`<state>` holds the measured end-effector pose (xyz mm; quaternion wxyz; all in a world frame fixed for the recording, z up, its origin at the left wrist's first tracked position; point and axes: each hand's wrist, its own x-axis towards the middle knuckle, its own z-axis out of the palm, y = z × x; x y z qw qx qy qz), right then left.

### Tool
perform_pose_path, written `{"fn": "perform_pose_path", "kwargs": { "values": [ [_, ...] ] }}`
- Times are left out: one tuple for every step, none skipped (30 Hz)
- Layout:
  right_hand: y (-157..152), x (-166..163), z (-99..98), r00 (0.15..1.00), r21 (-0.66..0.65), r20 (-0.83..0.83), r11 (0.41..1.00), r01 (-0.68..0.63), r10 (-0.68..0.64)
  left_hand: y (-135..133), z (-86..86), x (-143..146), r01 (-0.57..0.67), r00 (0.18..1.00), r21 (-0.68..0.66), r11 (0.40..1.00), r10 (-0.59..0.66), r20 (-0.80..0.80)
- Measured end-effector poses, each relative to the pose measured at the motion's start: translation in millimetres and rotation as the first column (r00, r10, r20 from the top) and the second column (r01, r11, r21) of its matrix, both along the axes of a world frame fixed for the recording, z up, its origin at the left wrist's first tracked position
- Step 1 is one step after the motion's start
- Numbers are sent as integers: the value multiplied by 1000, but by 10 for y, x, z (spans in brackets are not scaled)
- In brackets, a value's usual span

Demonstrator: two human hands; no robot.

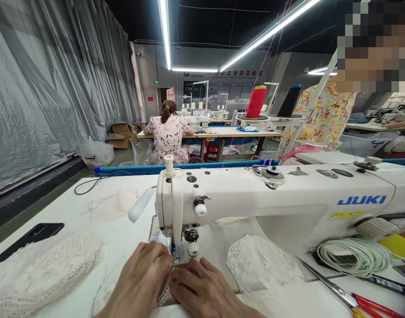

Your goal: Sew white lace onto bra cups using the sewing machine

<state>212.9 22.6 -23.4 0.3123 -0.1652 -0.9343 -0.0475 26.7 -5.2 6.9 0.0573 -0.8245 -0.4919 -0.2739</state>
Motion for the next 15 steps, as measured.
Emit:
{"fn": "perform_pose_path", "kwargs": {
  "values": [
    [2,27,16,1000,-25,14,1000,-8,9,-73,-49,22,21,999,9,1000,-21,-36],
    [3,59,37,999,-55,30,998,-20,21,-121,-96,30,37,998,14,999,-37,-51],
    [4,94,61,998,-87,47,996,-27,31,-145,-140,24,50,997,19,999,-49,-57],
    [4,126,87,997,-118,67,993,-31,39,-149,-180,9,49,997,37,998,-47,-58],
    [2,154,110,996,-140,85,990,-28,40,-137,-218,-11,44,998,61,997,-40,-56],
    [1,174,128,994,-152,103,988,-20,36,-117,-253,-30,39,998,79,996,-35,-52],
    [-1,185,140,993,-153,118,988,-6,25,-93,-284,-46,31,999,91,995,-28,-43],
    [-2,188,143,991,-146,135,989,7,13,-71,-312,-56,22,999,101,995,-20,-27],
    [-3,184,138,989,-134,149,991,19,1,-54,-334,-59,13,1000,109,994,-12,-8],
    [-2,176,126,988,-119,154,993,24,-6,-42,-350,-56,1,1000,116,993,-3,12],
    [1,165,110,989,-105,151,994,28,-12,-36,-359,-49,-13,1000,117,993,10,28],
    [4,154,93,990,-90,141,996,27,-14,-35,-360,-38,-33,999,121,992,29,38],
    [9,146,78,992,-74,126,997,20,-11,-35,-353,-27,-47,999,129,991,43,34],
    [14,140,66,994,-61,111,998,15,-8,-37,-339,-17,-52,999,140,989,50,17],
    [18,138,60,995,-51,99,999,9,-4,-39,-321,-10,-53,998,154,987,55,-7]
  ]
}}
